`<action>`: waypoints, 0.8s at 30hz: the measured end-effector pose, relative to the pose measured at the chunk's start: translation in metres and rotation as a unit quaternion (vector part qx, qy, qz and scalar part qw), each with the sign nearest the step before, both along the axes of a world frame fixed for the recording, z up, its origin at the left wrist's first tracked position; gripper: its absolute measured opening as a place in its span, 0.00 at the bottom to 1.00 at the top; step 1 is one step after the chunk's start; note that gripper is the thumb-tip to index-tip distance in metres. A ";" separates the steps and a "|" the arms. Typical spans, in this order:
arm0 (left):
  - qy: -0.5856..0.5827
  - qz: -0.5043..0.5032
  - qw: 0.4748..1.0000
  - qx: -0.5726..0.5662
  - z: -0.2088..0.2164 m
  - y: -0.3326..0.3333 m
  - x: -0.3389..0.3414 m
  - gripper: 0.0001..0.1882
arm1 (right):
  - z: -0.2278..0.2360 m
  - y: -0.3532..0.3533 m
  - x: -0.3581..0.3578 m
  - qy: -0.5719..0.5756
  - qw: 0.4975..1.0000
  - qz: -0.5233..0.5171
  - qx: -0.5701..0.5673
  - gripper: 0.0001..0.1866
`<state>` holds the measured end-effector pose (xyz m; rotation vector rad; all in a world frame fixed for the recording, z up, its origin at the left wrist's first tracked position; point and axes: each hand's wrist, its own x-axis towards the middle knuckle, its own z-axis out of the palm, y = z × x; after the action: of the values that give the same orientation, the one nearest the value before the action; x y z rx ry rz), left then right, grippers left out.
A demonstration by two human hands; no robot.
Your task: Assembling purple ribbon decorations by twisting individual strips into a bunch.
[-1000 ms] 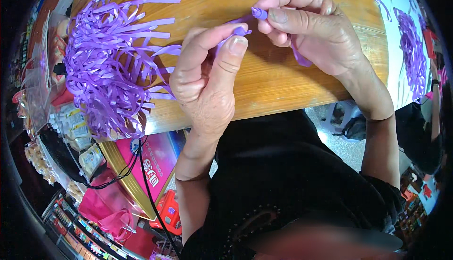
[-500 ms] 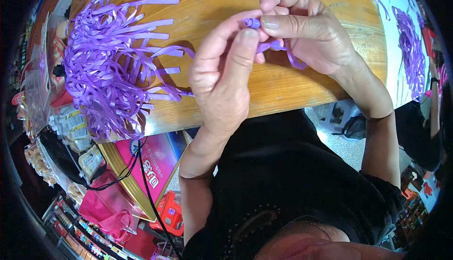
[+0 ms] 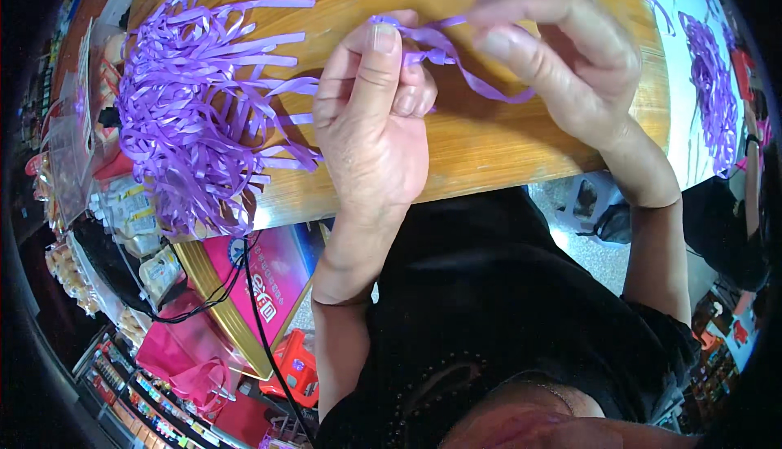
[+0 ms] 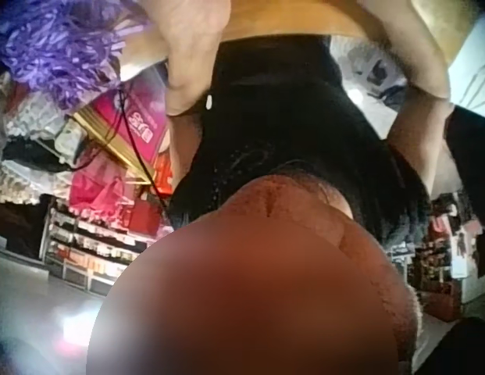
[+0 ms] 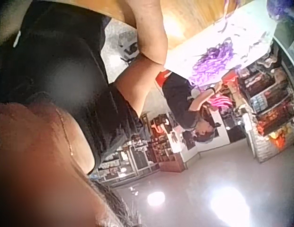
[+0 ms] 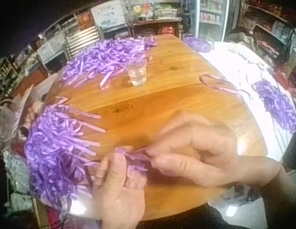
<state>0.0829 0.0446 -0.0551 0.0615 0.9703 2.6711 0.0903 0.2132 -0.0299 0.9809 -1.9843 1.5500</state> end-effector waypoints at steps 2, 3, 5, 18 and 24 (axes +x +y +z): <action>-0.006 0.003 1.000 0.002 0.003 0.002 0.001 0.06 | 0.007 0.002 0.012 -0.075 0.994 -0.076 0.033 0.07; 0.002 0.027 1.000 -0.016 0.007 0.003 0.002 0.06 | 0.007 0.003 0.013 -0.103 0.992 -0.045 0.048 0.08; 0.011 0.050 0.998 -0.035 0.010 0.006 0.003 0.06 | 0.001 -0.004 0.015 -0.140 0.988 -0.048 0.044 0.09; 0.178 0.129 0.971 -0.097 0.009 -0.006 -0.006 0.08 | 0.003 -0.011 0.013 -0.243 0.958 -0.005 -0.150 0.12; 0.201 0.142 0.969 -0.004 0.048 -0.067 -0.042 0.14 | 0.060 0.028 0.002 -0.211 0.896 -0.078 -0.383 0.09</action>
<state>0.0409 -0.0227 -0.0070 0.5189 1.1863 2.9829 0.0920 0.2412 0.0306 0.1647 -1.3831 2.3027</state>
